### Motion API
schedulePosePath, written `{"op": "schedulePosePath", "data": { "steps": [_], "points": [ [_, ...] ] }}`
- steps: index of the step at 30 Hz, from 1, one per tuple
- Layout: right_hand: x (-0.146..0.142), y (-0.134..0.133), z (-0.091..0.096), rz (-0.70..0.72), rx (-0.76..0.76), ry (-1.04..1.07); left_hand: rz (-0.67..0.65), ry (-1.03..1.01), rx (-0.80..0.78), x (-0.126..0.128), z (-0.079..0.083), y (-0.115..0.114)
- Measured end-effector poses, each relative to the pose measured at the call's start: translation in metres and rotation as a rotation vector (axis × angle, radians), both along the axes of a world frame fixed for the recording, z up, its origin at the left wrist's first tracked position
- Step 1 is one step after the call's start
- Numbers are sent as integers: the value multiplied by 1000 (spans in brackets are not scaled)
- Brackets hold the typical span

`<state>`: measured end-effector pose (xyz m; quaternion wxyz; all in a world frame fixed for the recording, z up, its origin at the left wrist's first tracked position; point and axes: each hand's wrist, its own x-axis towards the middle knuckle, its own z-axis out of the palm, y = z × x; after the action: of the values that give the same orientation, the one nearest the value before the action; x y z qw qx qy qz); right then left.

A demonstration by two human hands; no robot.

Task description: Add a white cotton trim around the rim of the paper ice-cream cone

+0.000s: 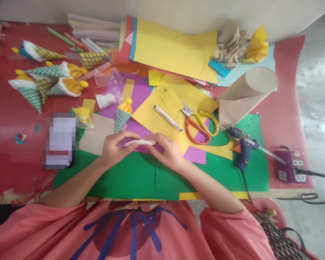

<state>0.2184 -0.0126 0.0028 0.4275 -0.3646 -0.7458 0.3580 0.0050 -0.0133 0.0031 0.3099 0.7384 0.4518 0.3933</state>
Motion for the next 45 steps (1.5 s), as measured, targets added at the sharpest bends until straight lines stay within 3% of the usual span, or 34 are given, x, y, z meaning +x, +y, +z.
{"op": "schedulePosePath", "data": {
  "steps": [2, 5, 13, 20, 28, 37, 45],
  "points": [
    [0, 0, 2, 2, 3, -18, -38, 4, -52, 0, 0, -1],
    [0, 0, 3, 8, -6, -38, -75, 30, 15, 2, 1, -2],
    [3, 2, -1, 11, -23, 1, -53, -11, 124, 5, 7, 0],
    [3, 1, 2, 0, -50, -19, -39, 27, 94, 3, 5, -1],
    [3, 1, -1, 7, -42, 0, -58, 15, 213, 6, 5, 0],
    [3, 3, 0, 9, -24, 3, -46, -4, 16, 2, 3, 0],
    [3, 1, 0, 30, -55, -7, -75, 41, 215, 3, 0, 1]
  ]
}}
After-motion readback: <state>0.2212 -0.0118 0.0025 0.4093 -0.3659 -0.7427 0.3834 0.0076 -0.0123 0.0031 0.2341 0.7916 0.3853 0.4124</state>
